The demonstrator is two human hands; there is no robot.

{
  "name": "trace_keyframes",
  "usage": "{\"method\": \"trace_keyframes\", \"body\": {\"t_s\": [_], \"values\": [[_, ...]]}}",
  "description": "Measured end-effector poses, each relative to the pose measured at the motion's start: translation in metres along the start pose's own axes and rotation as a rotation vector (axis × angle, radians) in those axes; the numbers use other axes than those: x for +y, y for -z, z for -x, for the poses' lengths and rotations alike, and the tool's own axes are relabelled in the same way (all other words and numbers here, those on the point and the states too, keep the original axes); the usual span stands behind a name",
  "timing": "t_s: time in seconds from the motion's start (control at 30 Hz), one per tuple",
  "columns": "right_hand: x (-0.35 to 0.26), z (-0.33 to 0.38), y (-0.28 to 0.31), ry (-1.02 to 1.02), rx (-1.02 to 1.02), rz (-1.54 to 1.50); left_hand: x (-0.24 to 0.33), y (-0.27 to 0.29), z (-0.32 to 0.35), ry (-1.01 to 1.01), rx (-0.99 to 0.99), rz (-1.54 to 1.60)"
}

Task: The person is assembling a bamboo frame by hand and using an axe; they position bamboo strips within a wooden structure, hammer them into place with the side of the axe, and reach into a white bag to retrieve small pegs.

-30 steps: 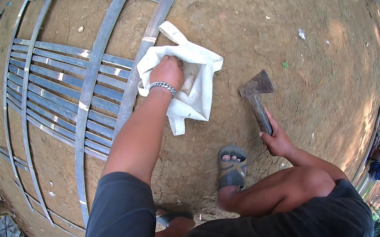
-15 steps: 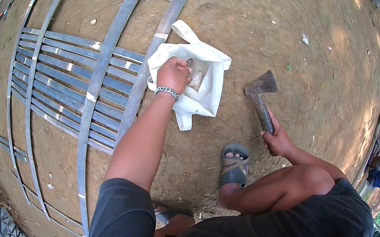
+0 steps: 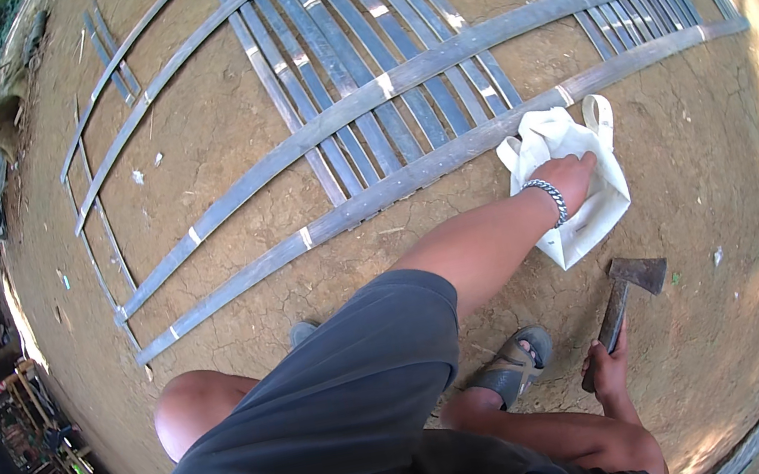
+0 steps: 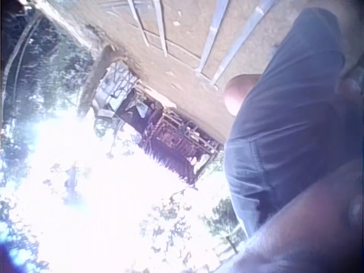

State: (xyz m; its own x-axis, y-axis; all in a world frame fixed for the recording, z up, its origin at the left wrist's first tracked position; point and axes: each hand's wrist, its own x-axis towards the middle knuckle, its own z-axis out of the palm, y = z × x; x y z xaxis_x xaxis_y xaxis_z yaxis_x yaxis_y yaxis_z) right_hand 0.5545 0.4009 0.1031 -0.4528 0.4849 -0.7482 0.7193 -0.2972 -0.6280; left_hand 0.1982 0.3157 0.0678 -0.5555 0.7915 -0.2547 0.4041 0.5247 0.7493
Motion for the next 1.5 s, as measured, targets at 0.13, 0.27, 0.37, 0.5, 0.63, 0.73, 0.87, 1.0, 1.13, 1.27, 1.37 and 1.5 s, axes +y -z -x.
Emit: {"method": "trace_keyframes", "body": {"t_s": [0.13, 0.27, 0.37, 0.5, 0.63, 0.73, 0.87, 1.0, 1.13, 1.27, 1.37, 1.5], "values": [[-0.005, -0.001, -0.008, 0.009, -0.019, 0.005, -0.019, 0.006, 0.028, 0.023, 0.114, 0.249], [-0.001, -0.001, 0.002, 0.010, 0.023, 0.041, -0.042, 0.060, 0.088, 0.022, 0.307, 0.362], [-0.009, 0.003, 0.005, 0.014, 0.046, 0.095, -0.098, 0.110, 0.147, 0.203, 0.636, 0.199], [-0.022, 0.005, 0.004, -0.001, 0.034, 0.195, -0.246, 0.174, 0.222, 0.529, 0.988, -0.053], [-0.026, 0.003, 0.008, -0.022, 0.032, 0.286, -0.354, 0.207, 0.284, 0.578, 1.004, -0.426], [-0.028, 0.005, 0.011, -0.016, 0.026, 0.314, -0.360, 0.205, 0.291, 0.692, 0.827, -0.395], [-0.022, 0.003, 0.014, -0.013, 0.036, 0.308, -0.349, 0.201, 0.284, 0.702, 0.847, -0.348], [-0.023, 0.001, 0.017, -0.029, 0.030, 0.334, -0.354, 0.200, 0.288, 0.712, 0.833, -0.351], [-0.029, 0.003, 0.014, -0.047, 0.028, 0.362, -0.354, 0.201, 0.287, 0.692, 0.847, -0.336], [-0.025, -0.001, 0.022, -0.028, 0.028, 0.367, -0.351, 0.202, 0.284, 0.691, 0.861, -0.354], [-0.025, -0.002, 0.026, -0.015, 0.018, 0.371, -0.349, 0.204, 0.281, 0.680, 0.872, -0.350], [-0.038, 0.000, 0.020, -0.056, 0.019, 0.400, -0.344, 0.203, 0.286, 0.672, 0.894, -0.316]]}}
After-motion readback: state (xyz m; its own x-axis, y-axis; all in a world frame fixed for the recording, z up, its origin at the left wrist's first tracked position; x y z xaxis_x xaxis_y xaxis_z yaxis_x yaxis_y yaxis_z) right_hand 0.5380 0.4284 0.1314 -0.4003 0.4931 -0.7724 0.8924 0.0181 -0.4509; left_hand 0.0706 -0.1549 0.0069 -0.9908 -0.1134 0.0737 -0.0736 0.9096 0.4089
